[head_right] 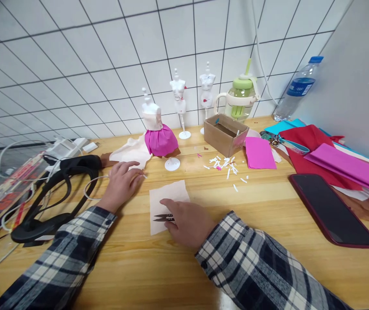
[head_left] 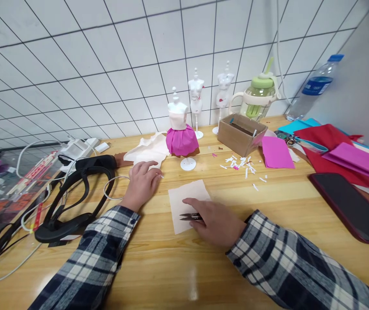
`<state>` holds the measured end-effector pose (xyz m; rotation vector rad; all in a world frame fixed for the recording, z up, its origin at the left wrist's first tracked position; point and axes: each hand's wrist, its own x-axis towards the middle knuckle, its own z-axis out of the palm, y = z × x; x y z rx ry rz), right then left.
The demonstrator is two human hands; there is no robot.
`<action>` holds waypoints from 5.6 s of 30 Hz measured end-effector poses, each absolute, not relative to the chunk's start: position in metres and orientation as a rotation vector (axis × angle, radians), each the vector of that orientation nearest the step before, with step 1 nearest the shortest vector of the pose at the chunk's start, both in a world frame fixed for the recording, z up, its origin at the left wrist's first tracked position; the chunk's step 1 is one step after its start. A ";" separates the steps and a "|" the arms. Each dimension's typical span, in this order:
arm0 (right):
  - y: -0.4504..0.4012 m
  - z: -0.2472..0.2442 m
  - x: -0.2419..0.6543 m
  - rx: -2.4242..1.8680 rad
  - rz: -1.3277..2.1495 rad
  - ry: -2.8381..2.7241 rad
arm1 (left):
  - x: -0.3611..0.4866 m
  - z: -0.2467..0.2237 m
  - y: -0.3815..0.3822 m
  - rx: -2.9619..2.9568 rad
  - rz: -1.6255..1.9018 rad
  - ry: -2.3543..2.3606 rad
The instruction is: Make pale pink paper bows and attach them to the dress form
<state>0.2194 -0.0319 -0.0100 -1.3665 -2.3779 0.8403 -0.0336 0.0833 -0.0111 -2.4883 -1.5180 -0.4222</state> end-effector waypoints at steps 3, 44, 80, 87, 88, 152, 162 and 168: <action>-0.033 -0.011 0.219 -1.314 0.860 -2.377 | -0.037 -0.010 0.078 -2.508 -0.252 -1.487; 0.025 -0.028 0.290 -1.513 0.530 -2.359 | -0.002 0.007 0.011 -3.416 -0.265 -1.068; 0.024 -0.020 0.290 -1.397 0.048 -2.116 | 0.003 -0.002 0.011 -3.413 -0.175 -1.260; -0.011 -0.016 0.232 -1.101 0.546 -2.607 | -0.001 -0.011 0.014 -3.341 -0.230 -1.266; -0.012 -0.016 0.232 -1.119 0.573 -2.617 | -0.002 -0.011 0.015 -3.330 -0.225 -1.273; 0.006 -0.029 0.247 -1.646 0.382 -2.214 | -0.008 0.007 0.015 -3.420 -0.509 -1.038; -0.005 -0.022 0.233 -1.612 0.353 -2.195 | -0.008 -0.018 0.021 -3.009 -0.863 -1.643; -0.003 -0.025 0.235 -1.581 0.464 -2.176 | -0.005 -0.018 0.018 -3.073 -0.982 -1.707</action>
